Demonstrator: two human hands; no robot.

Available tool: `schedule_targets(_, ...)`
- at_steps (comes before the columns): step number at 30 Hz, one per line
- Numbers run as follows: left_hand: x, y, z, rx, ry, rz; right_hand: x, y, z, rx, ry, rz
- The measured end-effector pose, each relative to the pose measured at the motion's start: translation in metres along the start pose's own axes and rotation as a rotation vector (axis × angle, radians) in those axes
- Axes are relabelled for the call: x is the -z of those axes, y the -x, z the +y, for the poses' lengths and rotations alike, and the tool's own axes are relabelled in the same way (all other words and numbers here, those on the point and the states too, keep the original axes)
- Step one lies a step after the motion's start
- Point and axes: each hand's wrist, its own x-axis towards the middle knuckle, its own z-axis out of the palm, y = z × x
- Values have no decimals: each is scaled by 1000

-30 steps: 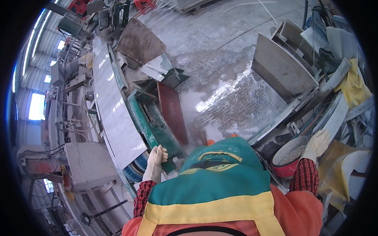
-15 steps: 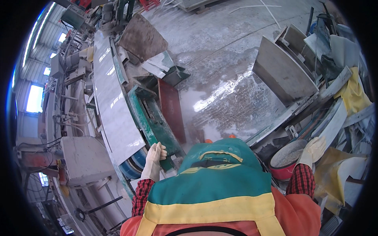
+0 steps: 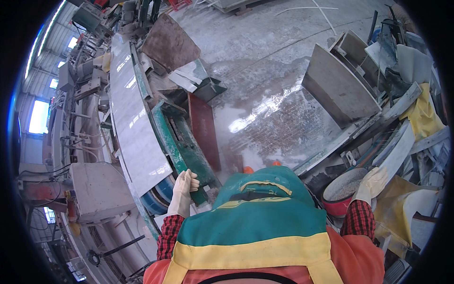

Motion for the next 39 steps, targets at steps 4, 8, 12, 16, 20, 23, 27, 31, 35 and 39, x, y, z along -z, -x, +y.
schedule_targets(4, 0, 0, 2, 19, 11, -6, -3, 4, 2, -1, 21, -22)
schedule_targets(8, 3, -4, 0, 44, 4, -19, 4, 8, 0, -12, -50, -30)
schedule_targets(12, 3, -5, -3, 38, 23, -16, 12, -7, 7, -233, -125, -345)
schedule_targets(16, 3, 0, -1, -38, 70, -19, 13, -21, 7, -518, 29, -511)
schedule_targets(20, -2, 5, 3, -90, 101, -18, -55, -21, 61, -665, -283, -514)
schedule_targets(23, 3, -4, 4, 80, 33, -35, -34, -40, 48, -657, -261, -635)
schedule_targets(27, 0, -2, -4, -38, 154, -24, 2, -41, 44, -823, -1107, -369)
schedule_targets(31, 0, 7, 0, -59, 185, 0, 105, -46, -62, -1050, -1124, -358)
schedule_targets(35, -13, 5, 10, -90, 177, -65, 103, -2, -125, -779, -1299, -472)
schedule_targets(39, -45, 37, 76, -52, 368, -263, 151, 11, -208, -510, -1555, -1024)
